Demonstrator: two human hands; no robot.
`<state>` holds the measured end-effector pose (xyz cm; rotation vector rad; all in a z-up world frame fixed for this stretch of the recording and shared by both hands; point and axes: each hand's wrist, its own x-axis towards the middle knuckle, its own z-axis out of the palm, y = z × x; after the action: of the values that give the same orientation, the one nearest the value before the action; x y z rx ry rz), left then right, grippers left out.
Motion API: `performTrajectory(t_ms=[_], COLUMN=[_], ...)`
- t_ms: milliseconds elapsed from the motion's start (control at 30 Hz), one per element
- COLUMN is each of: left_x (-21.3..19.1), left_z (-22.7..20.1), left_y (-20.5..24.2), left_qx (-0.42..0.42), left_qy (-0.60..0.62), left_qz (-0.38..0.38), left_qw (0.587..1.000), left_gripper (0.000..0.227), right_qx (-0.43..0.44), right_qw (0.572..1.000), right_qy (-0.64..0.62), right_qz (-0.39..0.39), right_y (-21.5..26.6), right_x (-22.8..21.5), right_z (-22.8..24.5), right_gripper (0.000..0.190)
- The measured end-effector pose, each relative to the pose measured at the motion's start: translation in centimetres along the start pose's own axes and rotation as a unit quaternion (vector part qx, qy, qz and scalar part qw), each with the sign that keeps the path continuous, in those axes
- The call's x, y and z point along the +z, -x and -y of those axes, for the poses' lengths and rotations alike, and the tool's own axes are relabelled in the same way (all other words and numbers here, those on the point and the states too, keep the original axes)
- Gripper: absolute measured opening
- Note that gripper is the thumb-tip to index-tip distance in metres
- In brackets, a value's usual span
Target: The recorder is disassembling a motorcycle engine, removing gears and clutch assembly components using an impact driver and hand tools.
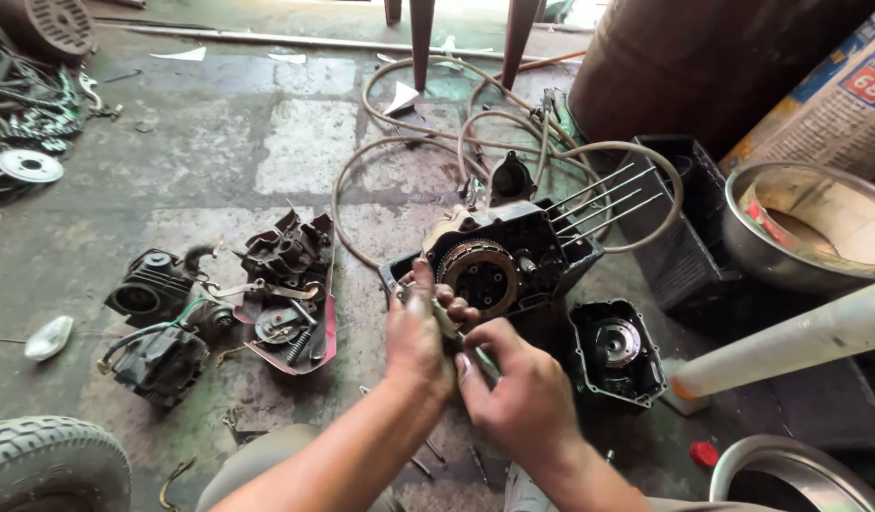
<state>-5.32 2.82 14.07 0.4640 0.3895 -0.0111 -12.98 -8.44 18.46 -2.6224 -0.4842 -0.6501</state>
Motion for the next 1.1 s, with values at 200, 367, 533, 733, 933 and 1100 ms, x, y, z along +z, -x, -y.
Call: performTrajectory(t_ms=[200, 367, 533, 733, 933, 1100], left_x=[-1.3, -5.1, -4.6, -5.8, -11.5, -12.7], left_z=[2.0, 4.5, -0.5, -4.9, -5.3, -6.0], left_y=[-0.9, -3.4, -3.6, -2.6, -3.6, -3.9], left_qx=[0.035, 0.003, -0.142, -0.113, -0.16, -0.169], left_qy=[-0.081, -0.113, -0.092, -0.066, -0.128, -0.142], left_qz=[0.022, 0.03, -0.056, -0.149, -0.133, -0.141], left_qw=[0.996, 0.993, 0.984, 0.98, 0.97, 0.965], left_gripper=[0.033, 0.034, 0.034, 0.027, 0.025, 0.025], right_qx=[0.266, 0.23, 0.138, 0.343, 0.339, 0.346], right_qw=[0.905, 0.943, 0.976, 0.928, 0.899, 0.862], right_qy=[-0.332, -0.235, -0.144, -0.146, -0.274, -0.366], right_qz=[-0.003, 0.056, 0.084, 0.024, 0.047, 0.055], right_y=[0.5, 0.9, 2.9, 19.4, 32.3, 38.9], right_x=[1.6, -0.3, -12.2, -12.5, -7.4, -5.5], right_z=[-0.2, -2.0, -12.1, -32.6, -41.6, -41.5], right_gripper=[0.026, 0.046, 0.04, 0.038, 0.038, 0.039])
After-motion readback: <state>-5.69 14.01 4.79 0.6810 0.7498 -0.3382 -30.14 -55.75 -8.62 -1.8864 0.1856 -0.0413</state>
